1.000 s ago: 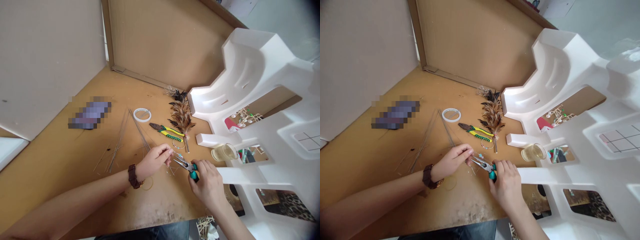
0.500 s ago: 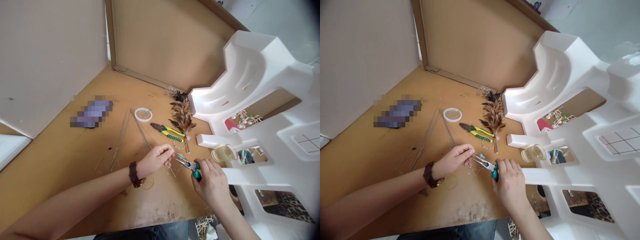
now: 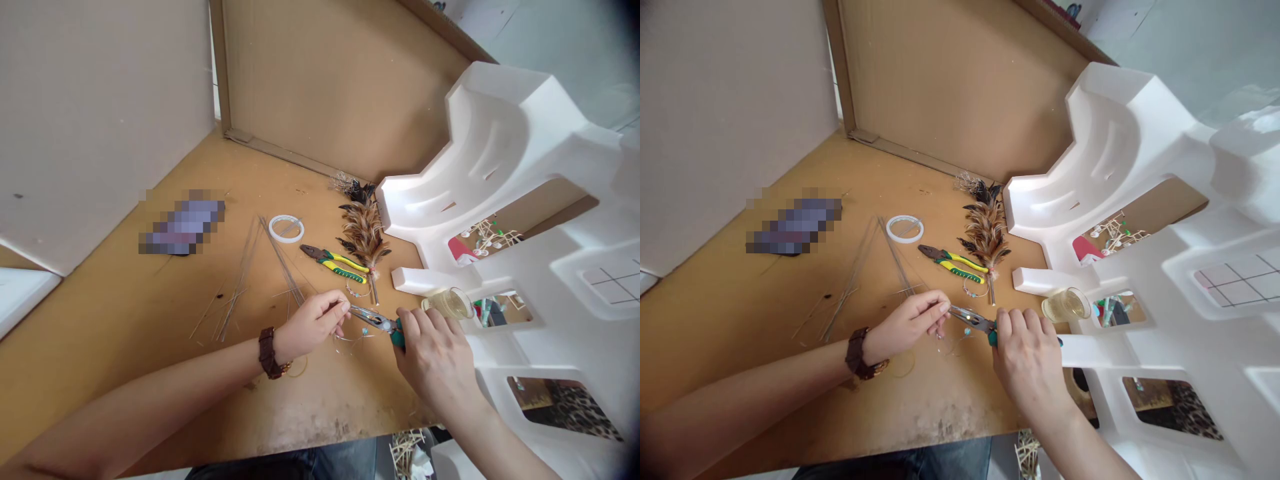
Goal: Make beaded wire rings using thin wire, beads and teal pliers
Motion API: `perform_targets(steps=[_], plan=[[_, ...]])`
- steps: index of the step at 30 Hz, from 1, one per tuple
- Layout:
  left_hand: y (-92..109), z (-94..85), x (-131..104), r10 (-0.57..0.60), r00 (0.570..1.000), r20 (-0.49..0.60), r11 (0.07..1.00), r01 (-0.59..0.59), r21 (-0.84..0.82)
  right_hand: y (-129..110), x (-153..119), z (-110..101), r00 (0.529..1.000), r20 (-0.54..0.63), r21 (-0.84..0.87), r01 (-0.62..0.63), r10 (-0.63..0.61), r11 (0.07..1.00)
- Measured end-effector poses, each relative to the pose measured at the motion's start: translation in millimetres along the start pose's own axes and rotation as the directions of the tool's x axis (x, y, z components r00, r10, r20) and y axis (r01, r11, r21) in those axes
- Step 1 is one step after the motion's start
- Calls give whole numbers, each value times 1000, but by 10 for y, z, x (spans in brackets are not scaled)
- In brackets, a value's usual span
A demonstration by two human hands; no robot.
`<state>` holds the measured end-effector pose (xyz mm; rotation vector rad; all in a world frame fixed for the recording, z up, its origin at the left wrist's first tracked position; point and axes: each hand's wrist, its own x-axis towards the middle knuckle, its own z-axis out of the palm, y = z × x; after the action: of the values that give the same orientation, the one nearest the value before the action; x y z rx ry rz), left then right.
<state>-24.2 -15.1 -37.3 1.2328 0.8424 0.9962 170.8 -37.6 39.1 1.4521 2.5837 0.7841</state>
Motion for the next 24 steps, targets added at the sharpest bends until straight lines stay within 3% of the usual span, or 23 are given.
perform_targets(steps=[19,24], plan=[[62,-68,-24,62,991,120,992,-75,103,143,78,-214,984,17,-145,180,-179,973],[24,-64,-16,53,994,100,992,-64,111,136,76,-237,982,12,-153,190,-190,970]])
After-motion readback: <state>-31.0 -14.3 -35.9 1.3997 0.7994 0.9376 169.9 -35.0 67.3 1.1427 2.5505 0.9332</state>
